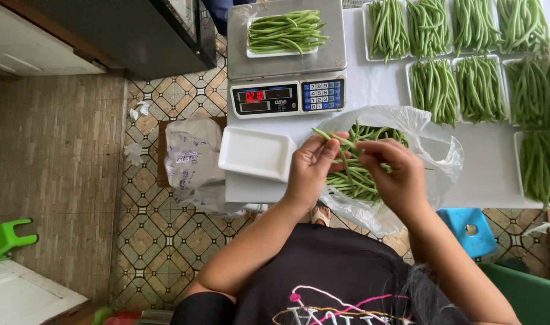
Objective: A person is weighing green beans on a digital scale and packing them into plastic trays.
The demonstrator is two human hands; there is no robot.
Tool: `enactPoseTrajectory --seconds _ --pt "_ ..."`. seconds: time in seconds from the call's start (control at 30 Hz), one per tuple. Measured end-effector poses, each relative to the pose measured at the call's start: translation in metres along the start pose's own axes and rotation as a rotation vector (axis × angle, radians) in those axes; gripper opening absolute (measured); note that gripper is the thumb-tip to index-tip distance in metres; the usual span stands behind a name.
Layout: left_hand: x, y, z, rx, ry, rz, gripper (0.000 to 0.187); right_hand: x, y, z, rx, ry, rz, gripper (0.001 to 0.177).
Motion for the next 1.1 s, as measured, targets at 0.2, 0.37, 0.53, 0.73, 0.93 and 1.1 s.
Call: enactPoseTrajectory --seconds 0.2,0.37,0.53,0.73,0.93,1.1 --pt "0.001 0.067 -0.021 -0.377 -0.087 0.053 0.014 0.03 0.028 -0.029 -0.431 0.169 0.688 0.012" --pt "-0.033 0.086 -0.071 -1.032 -0.088 0.589 0.034 0.002 0.009 -0.033 -0.538 0.014 1.081 0.011" --pt "-0.066 0.07 -0.104 -1.359 -0.038 0.956 0.029 -0.008 0.026 -0.038 -0.553 0.099 1.085 0.01" --pt "-0.063 0.051 -0.095 -1.312 -0.065 1.184 0.021 -0.005 0.045 -0.046 -0.626 0.191 0.945 0.013" --pt "-0.054 0.041 -0.083 -1.219 -0.064 1.261 0.016 -0.005 0.05 -0.044 -0.615 0.255 0.908 0.016" --pt "-0.017 -0.014 -0.039 -0.72 -0.237 0.86 0.025 0.001 0.055 -0.044 -0.571 0.271 0.86 0.017"
Point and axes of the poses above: each hand's wrist, its own z-axis towards the middle knuckle, its own x-axis out of the back of the hand, y = z × x, the point moved 10 cm from there along z, towards the middle knuckle, and after that the axes turned 7 degrees about x, right-handed, at the moved point
